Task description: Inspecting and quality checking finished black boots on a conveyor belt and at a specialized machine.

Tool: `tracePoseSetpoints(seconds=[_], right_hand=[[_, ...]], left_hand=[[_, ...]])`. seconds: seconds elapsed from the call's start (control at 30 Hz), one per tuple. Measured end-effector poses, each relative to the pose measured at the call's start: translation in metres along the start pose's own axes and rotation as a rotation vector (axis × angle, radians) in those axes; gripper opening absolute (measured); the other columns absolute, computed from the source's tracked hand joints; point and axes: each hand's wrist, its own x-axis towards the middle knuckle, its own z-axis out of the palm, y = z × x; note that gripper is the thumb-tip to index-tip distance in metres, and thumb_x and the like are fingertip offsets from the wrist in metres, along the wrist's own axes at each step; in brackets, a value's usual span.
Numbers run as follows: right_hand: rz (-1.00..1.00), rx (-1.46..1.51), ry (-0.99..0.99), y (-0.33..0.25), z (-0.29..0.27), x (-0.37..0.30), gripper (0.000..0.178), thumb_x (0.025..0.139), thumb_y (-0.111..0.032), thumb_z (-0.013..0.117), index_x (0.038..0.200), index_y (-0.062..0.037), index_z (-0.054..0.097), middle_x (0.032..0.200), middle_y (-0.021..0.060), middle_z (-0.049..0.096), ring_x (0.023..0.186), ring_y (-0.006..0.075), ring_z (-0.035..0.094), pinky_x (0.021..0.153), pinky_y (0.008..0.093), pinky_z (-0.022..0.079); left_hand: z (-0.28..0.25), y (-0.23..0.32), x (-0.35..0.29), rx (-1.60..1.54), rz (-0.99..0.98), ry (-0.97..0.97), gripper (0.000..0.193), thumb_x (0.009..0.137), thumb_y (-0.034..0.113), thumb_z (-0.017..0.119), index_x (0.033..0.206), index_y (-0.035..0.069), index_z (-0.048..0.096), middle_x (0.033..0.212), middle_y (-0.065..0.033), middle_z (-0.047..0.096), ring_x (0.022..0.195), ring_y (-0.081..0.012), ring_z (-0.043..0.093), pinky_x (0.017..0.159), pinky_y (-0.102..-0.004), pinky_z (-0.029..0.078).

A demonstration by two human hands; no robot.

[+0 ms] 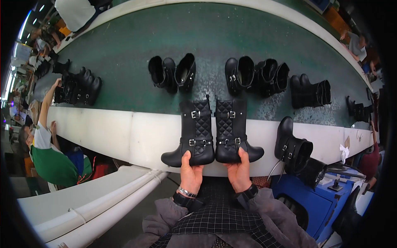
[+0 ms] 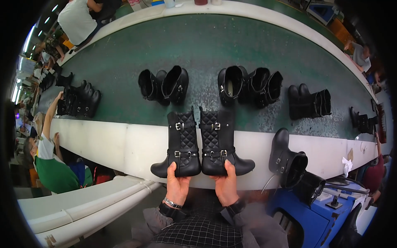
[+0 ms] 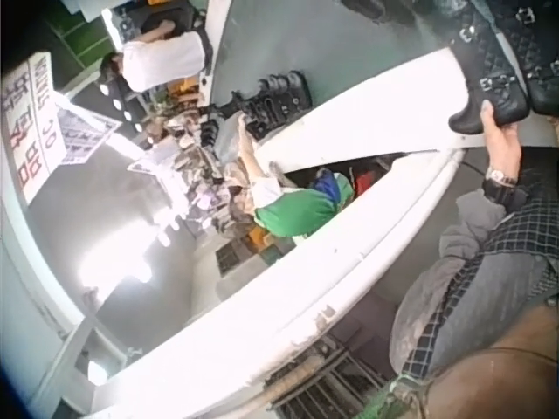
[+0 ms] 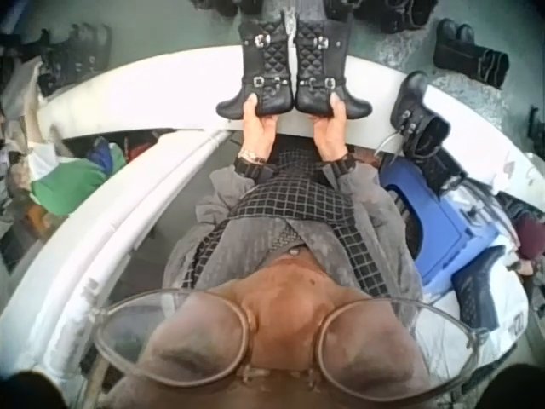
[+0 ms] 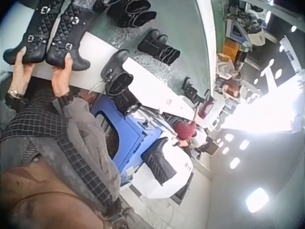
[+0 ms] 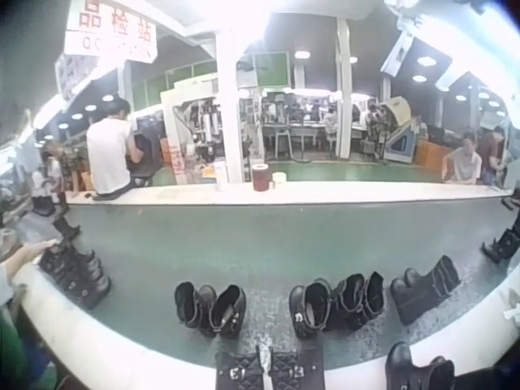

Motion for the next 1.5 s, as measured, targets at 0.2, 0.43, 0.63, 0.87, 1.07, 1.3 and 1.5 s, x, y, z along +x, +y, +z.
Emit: tracePoseSetpoints(seconds=[0.2,0.43,0.63,0.87,1.07,1.3,1.5], right_hand=[[-0.018,0.000,0.004,-0.003,0.002,-0.002,0.031,0.090,-0.034,0.053,0.108,-0.0087,0.055,0.099,0.0049,0.063,0.087,0.0170,0.062,0.068,0.0328,0.052],[-0.008,-0.002,-0.017,-0.007,-0.004,0.002,0.037,0.089,-0.036,0.053,0.110,-0.0064,0.055,0.103,0.0056,0.063,0.091,0.0171,0.062,0.070,0.0325,0.053],[0.197,0.260,-0.218,-0.037,-0.033,0.020,0.056,0.081,-0.038,0.052,0.123,0.0008,0.049,0.113,0.0135,0.060,0.088,0.0275,0.063,0.077,0.0390,0.052],[0.269,0.543,-0.361,-0.051,-0.138,0.043,0.068,0.083,-0.051,0.050,0.129,-0.0018,0.045,0.119,0.0165,0.055,0.100,0.0296,0.059,0.090,0.0446,0.040],[0.162,0.860,0.046,-0.030,-0.178,0.024,0.060,0.085,-0.047,0.050,0.125,-0.0028,0.051,0.126,0.0211,0.052,0.111,0.0388,0.054,0.091,0.0489,0.045],[0.192,0.755,-0.053,-0.039,-0.178,0.025,0.056,0.085,-0.044,0.051,0.124,-0.0028,0.053,0.123,0.0199,0.055,0.112,0.0386,0.053,0.080,0.0445,0.052],[0.238,0.737,-0.112,-0.041,-0.179,0.026,0.055,0.085,-0.043,0.051,0.123,-0.0032,0.053,0.124,0.0190,0.054,0.113,0.0368,0.053,0.080,0.0436,0.051]], left_hand=[[0.006,0.004,-0.007,-0.033,0.034,-0.028,0.036,0.086,0.021,0.063,0.116,0.005,0.052,0.113,-0.0077,0.060,0.104,-0.0220,0.059,0.092,-0.0416,0.050],[0.008,0.001,-0.003,0.046,0.064,-0.036,0.039,0.085,0.025,0.062,0.118,0.007,0.052,0.116,-0.0061,0.059,0.106,-0.0207,0.058,0.095,-0.0409,0.047],[0.006,0.026,0.016,-0.095,-0.016,-0.104,0.053,0.080,0.039,0.058,0.121,0.006,0.052,0.110,-0.0112,0.061,0.096,-0.0266,0.060,0.088,-0.0392,0.049],[-0.068,0.047,0.056,-0.298,-0.208,-0.101,0.054,0.084,0.040,0.056,0.120,0.001,0.051,0.104,-0.0192,0.060,0.094,-0.0312,0.058,0.082,-0.0373,0.050],[-0.095,0.043,0.019,-0.463,-0.071,0.191,0.049,0.088,0.033,0.052,0.125,0.000,0.050,0.122,-0.0220,0.054,0.116,-0.0392,0.049,0.099,-0.0434,0.044],[-0.097,0.020,-0.010,-0.283,-0.557,-0.030,0.037,0.093,0.018,0.045,0.121,-0.007,0.045,0.119,-0.0265,0.054,0.111,-0.0373,0.055,0.092,-0.0398,0.050],[0.074,-0.060,0.064,0.851,0.114,-0.317,0.035,0.086,0.012,0.061,0.114,-0.001,0.045,0.109,-0.0109,0.053,0.093,-0.0201,0.057,0.078,-0.0324,0.048]])
